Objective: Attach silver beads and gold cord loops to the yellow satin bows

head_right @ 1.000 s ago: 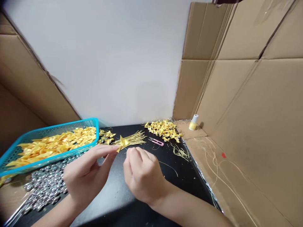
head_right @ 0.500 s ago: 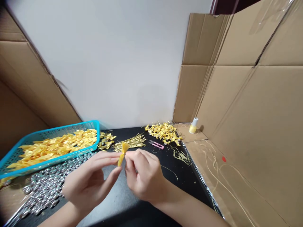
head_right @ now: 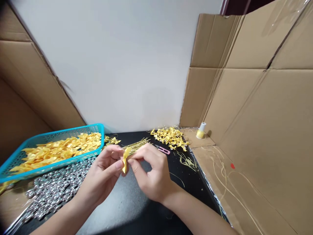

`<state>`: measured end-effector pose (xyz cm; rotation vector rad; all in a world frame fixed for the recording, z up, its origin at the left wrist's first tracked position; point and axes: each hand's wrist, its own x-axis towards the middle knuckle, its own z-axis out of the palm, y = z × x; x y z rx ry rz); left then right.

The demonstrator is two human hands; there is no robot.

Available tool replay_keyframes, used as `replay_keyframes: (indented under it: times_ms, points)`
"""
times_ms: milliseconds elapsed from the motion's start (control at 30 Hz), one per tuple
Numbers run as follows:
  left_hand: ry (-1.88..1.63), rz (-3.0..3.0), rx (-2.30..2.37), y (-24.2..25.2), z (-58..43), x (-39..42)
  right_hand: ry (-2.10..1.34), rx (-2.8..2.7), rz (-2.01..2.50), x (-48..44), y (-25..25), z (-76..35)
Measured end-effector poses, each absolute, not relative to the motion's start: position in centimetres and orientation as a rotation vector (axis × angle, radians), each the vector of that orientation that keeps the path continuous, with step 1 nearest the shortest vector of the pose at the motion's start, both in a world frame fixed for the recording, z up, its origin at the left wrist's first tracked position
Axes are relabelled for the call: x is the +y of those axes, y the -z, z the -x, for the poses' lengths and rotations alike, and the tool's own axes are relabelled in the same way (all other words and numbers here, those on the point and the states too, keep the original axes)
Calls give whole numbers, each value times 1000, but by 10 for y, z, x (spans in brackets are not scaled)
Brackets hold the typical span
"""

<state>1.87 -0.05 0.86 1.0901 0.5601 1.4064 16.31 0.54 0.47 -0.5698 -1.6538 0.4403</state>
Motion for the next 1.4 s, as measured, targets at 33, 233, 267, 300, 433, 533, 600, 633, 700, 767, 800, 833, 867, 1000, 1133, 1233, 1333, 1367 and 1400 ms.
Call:
replay_keyframes:
  times_ms: [33,233,267,300,433,533,600,633,700,767,800,833,867,1000,1133,1233,1333,1367,1400]
  points:
    - [-1424,-1085,560,-8,-18,0,-496,-1651,567,7,-5,-164]
    - [-1469,-1068,610,-6,-15,5,-682,-1635,580,19,-3,-166]
    - [-1479,-1063,614,-6,-15,5,-684,-1641,578,20,-2,-167]
    - [-1491,-1056,617,-6,-15,6,-678,-1649,579,22,-2,-168]
    - [-1541,-1056,631,-8,-14,8,-658,-1662,597,29,-1,-173]
    - [-1541,-1054,655,-8,-14,9,-689,-1651,558,32,0,-174]
    - [-1513,-1019,673,-7,-14,10,-708,-1645,512,33,2,-174]
    - [-1492,-994,683,-7,-14,11,-712,-1640,494,33,2,-174]
    - [-1434,-942,710,-6,-14,12,-703,-1629,480,33,2,-174]
    - [-1372,-884,725,-6,-13,13,-668,-1629,499,31,2,-174]
    - [-1345,-847,722,-6,-13,13,-640,-1636,519,29,1,-174]
    - [-1321,-805,711,-6,-12,14,-606,-1649,543,28,0,-175]
    - [-1303,-760,692,-7,-12,14,-567,-1667,565,26,-1,-175]
    - [-1239,-634,549,-7,-12,14,-439,-1730,611,18,-7,-174]
    - [-1212,-589,411,-7,-13,11,-392,-1735,650,14,-8,-172]
    - [-1187,-536,371,-8,-16,8,-387,-1731,663,12,-7,-171]
    - [-1160,-496,348,-8,-17,6,-383,-1743,643,11,-6,-170]
    - [-1158,-489,344,-7,-17,6,-381,-1748,638,11,-6,-170]
    - [-1157,-487,338,-7,-17,5,-379,-1752,634,11,-6,-170]
